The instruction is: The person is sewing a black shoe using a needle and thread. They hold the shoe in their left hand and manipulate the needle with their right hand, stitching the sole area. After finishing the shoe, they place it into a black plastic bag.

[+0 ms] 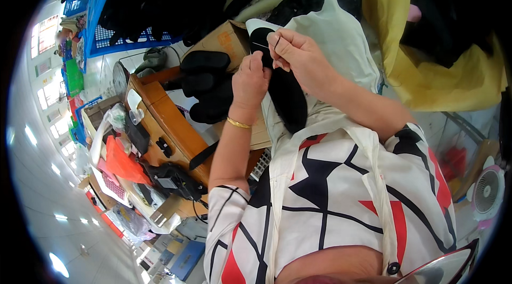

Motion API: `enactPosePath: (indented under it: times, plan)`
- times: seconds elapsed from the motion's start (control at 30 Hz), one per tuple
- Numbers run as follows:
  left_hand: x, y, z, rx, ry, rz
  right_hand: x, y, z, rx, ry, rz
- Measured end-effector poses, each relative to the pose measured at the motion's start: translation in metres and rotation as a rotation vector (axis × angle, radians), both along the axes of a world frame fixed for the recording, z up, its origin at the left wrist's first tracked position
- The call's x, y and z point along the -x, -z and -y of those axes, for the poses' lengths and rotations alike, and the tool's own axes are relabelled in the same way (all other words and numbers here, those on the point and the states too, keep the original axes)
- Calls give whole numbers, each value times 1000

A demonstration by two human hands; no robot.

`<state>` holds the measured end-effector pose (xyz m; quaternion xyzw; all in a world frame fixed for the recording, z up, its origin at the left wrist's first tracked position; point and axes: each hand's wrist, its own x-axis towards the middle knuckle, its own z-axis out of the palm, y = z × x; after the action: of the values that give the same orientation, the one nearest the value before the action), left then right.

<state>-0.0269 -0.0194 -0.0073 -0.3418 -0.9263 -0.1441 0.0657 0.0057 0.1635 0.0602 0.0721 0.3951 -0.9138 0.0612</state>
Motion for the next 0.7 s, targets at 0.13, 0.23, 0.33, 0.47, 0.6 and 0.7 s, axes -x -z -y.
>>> enactPosePath:
  times: [0.13,0.23,0.33,0.47,0.6,0.7]
  plan:
    - [9,-10,-4,-81,213,42,-32,-18,-3,-290,-103,-145]
    - [-9,-9,-22,-212,335,274,-61,-25,-7,-477,-120,-255]
    - [-37,20,-35,-247,354,186,-62,-9,-23,-527,-143,-236]
    - [-37,18,-47,-303,264,517,-50,19,-60,-895,63,-299]
    - [-31,-15,-57,-510,-38,791,-42,13,-81,-1270,232,-538]
    - [-30,-26,-70,-444,-177,1113,-45,13,-76,-1398,280,-745]
